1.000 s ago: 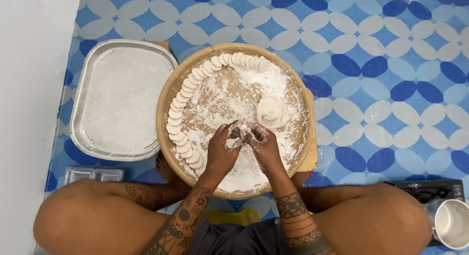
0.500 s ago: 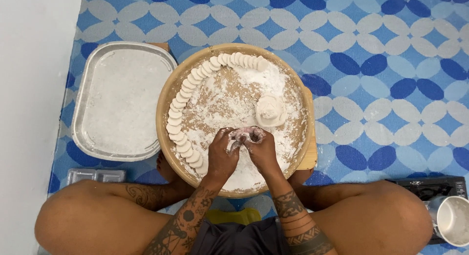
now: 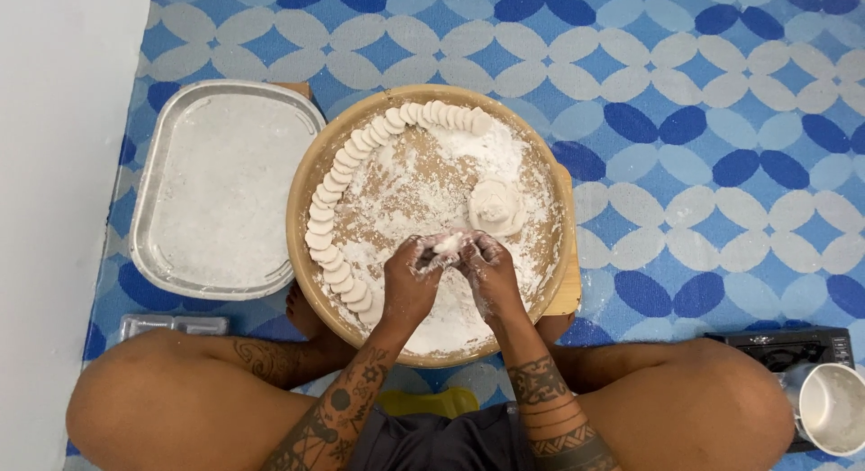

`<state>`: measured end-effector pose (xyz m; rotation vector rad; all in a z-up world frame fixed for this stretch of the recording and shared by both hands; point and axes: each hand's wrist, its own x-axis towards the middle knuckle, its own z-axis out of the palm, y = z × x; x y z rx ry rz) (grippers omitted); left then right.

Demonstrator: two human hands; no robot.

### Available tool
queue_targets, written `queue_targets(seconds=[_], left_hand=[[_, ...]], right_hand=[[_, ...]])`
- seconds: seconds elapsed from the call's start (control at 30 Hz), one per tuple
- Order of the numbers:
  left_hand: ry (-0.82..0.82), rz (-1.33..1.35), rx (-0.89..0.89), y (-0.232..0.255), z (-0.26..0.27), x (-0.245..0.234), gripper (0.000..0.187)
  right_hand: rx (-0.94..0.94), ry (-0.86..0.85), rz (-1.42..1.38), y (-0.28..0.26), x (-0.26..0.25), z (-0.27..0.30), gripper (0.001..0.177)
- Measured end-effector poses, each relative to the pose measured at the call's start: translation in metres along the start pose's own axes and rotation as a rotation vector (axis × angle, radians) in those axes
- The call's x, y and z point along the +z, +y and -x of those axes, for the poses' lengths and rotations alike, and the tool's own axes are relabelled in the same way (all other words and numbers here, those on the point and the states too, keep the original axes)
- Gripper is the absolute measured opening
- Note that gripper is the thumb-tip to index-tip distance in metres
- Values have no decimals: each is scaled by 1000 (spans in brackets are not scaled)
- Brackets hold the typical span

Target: A person is manually shaping small pieces of dough into balls and coating them with flour in a large wooden bowl while sitting on the floor.

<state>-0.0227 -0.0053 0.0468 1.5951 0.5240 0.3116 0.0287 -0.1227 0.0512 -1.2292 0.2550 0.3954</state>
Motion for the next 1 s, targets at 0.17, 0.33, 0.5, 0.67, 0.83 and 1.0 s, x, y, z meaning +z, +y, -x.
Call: queue_targets(seconds=[0.17,0.33,0.5,0.67,0.83,1.0], left_hand=[[-147,-57,49,6,0,-3,28],[-191,12,42,-4,4,-2,61],[-130,-125,143,-17,1,4,35],[-57,-159,202,-26,-6,-1,27],[-44,-126,209,-41,-1,8,23],[-45,-128,267,-39,5,5,19]], right_hand=[[-51,76,64,-15,-1,0,13],[-35,60,105,-18,7,4,15],[-5,-13,141,-13,4,0,22],[-33,-92,87,-3,0,-6,26],[-25,-35,-1,-2,2,1,18],[-124,28,176,-3,2,11,5]])
